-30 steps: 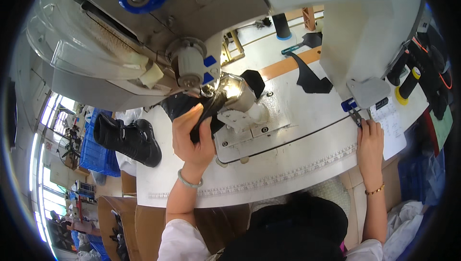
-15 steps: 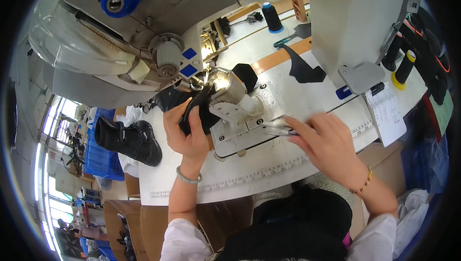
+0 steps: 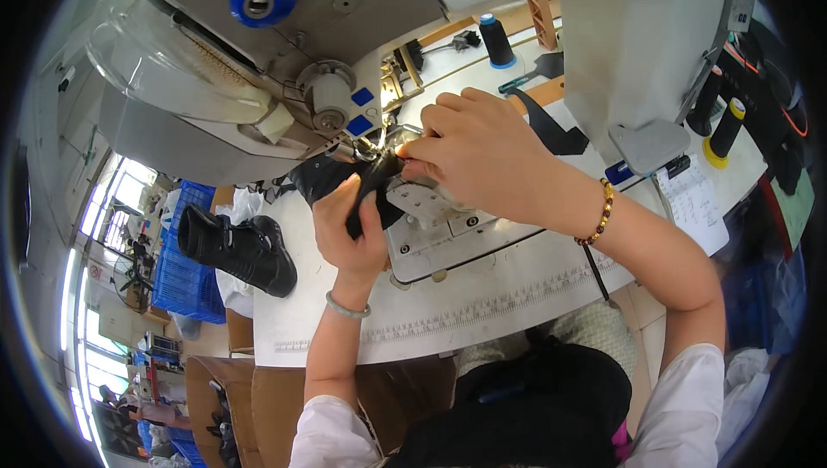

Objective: The person positions boot components under a sewing machine, stitches along the edges to join them, trims loose thread using thread snips, and sews additional sections of the boot upper.

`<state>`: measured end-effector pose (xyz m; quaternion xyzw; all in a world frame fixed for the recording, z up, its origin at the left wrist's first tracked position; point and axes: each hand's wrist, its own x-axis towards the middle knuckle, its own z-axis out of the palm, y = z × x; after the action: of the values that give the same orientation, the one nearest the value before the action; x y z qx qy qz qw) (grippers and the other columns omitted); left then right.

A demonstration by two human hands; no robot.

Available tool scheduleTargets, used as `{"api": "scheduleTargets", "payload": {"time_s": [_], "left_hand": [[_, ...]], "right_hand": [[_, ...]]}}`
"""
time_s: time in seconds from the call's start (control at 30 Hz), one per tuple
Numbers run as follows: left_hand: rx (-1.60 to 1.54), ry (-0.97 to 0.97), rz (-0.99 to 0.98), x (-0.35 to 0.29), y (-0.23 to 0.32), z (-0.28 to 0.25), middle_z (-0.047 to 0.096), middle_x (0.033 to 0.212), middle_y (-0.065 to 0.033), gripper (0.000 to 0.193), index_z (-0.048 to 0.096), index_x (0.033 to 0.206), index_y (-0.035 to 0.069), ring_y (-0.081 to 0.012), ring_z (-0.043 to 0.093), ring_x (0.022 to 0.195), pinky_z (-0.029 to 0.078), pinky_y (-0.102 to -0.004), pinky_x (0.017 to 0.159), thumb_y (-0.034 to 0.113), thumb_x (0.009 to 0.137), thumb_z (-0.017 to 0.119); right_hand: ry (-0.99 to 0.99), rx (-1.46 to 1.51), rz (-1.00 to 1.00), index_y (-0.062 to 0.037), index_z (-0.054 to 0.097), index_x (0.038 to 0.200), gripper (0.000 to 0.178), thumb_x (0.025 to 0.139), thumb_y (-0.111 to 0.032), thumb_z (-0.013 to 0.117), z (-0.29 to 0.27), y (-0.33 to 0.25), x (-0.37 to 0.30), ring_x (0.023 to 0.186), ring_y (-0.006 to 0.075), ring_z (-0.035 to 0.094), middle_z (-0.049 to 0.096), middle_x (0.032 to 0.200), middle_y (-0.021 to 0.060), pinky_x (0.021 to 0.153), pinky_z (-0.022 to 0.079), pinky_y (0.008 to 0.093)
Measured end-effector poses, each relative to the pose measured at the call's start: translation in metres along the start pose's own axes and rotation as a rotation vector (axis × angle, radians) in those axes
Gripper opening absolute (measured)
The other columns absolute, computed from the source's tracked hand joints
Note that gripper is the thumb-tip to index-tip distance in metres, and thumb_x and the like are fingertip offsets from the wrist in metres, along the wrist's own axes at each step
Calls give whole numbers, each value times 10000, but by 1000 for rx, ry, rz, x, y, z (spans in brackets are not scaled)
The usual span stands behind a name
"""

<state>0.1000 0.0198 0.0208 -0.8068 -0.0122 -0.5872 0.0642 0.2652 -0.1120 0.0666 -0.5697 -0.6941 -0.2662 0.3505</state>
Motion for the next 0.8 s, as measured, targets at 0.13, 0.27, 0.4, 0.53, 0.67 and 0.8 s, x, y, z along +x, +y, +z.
{"api": "scheduleTargets", "payload": {"time_s": [0.13,0.27,0.4,0.53,0.67,0.8], "left_hand": [[112,-37,226,-5,-9,8,614,995,-143,314,582,1012,-7,-291,596,849,474,-346,713,10,717,688],[224,-13,385,-4,-16,5,590,951,-78,207,617,924,44,-273,597,914,502,-362,759,42,722,658],[147,-139,244,-26,-16,-4,549,1037,0,196,607,900,128,-226,545,933,493,-379,803,166,708,593],[48,-21,273,-19,-8,-10,553,984,-3,112,564,816,112,-189,554,871,481,-364,830,148,715,596],[4,120,342,-5,-2,-11,528,902,-59,98,530,753,54,-214,512,832,477,-363,857,58,693,607],[151,119,317,-17,-11,-9,525,871,-62,98,532,736,51,-230,513,810,481,-368,836,65,685,614]], "right_hand": [[51,3,12,-121,676,876,213,730,-276,686,6,8,-3,707,171,474,507,714,-5,669,397,300],[34,-78,-42,-117,658,799,144,726,-239,681,4,6,7,720,161,499,497,708,-7,661,384,298],[-21,-54,-15,-94,645,810,151,705,-192,691,7,-6,9,741,217,500,541,773,22,671,376,333],[-258,-54,380,-38,593,1137,301,841,-77,560,-18,-32,-13,957,290,520,568,982,135,852,395,359],[-228,-111,400,19,537,1178,298,926,-119,460,-48,5,-72,1046,281,517,560,1117,161,895,392,336],[-316,176,699,95,377,1280,664,800,-228,703,-26,-34,-50,894,272,521,541,1074,222,814,427,337]]}}
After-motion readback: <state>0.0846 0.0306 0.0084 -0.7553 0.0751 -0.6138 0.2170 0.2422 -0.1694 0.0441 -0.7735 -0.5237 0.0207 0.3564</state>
